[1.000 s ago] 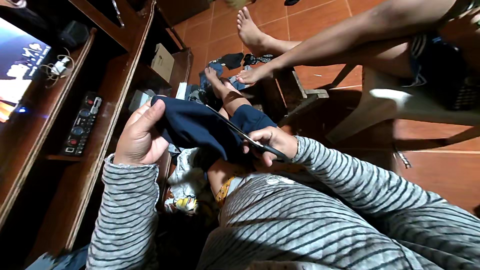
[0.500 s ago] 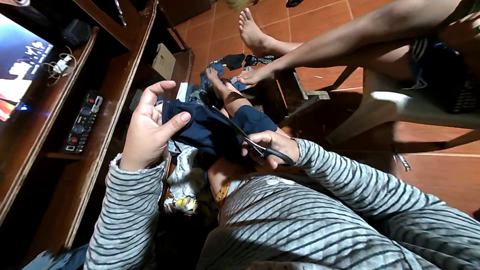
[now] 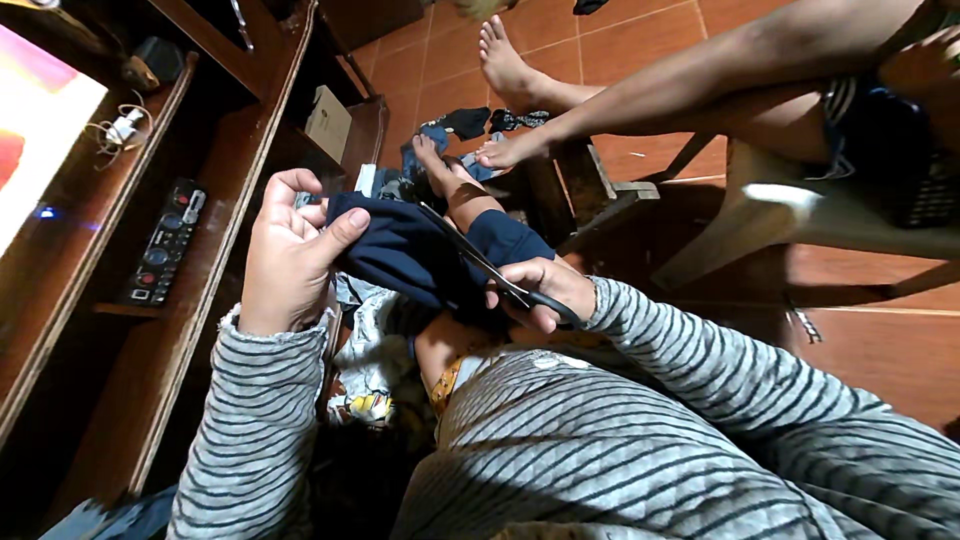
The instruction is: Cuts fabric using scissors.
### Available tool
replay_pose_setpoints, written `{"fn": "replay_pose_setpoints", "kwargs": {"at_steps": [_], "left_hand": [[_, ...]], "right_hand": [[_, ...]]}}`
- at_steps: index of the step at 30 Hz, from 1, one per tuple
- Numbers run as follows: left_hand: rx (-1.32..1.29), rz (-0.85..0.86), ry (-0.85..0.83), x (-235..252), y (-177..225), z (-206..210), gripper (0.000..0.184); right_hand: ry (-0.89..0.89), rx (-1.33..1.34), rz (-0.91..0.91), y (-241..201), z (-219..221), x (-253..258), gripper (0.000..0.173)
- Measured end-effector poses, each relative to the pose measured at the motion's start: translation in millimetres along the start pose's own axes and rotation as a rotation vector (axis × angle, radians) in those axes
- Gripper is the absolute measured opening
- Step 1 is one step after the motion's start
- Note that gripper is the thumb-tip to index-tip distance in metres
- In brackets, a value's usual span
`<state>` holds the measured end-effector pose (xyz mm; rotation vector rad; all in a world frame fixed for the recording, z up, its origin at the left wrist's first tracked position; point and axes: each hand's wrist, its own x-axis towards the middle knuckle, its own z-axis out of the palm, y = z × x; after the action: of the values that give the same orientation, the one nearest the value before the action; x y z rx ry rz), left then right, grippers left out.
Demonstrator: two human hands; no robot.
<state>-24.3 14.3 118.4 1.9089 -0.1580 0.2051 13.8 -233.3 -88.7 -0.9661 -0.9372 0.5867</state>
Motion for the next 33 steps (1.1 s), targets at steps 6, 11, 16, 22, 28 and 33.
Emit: {"fn": "replay_pose_setpoints", "kwargs": {"at_steps": [6, 11, 16, 22, 28, 33], "left_hand": [[0.198, 0.116, 0.079, 2.6, -5.9, -7.0, 0.035], [0.254, 0.113, 0.044, 2.8, -7.4, -12.5, 0.031], [0.114, -0.028, -0.019, 2.0, 0.1, -10.4, 0.030], [0.084, 0.072, -0.081, 0.2, 0.5, -8.4, 0.031], [0.066, 0.146, -0.175, -0.4, -1.8, -8.7, 0.025], [0.065, 0.178, -0.214, 0.8, -4.0, -8.1, 0.022]], "right_hand": [[0.034, -0.065, -0.028, 4.0, 2.9, -2.2, 0.049], [0.056, -0.079, -0.048, 6.8, 5.7, -3.4, 0.048], [0.062, -0.072, -0.063, 8.7, 6.5, -3.8, 0.048], [0.025, -0.089, -0.074, 10.0, 7.7, -4.6, 0.051], [-0.006, -0.084, -0.085, 6.9, 9.6, 2.6, 0.064], [0.002, -0.078, -0.081, 0.7, 10.4, 10.9, 0.067]]}}
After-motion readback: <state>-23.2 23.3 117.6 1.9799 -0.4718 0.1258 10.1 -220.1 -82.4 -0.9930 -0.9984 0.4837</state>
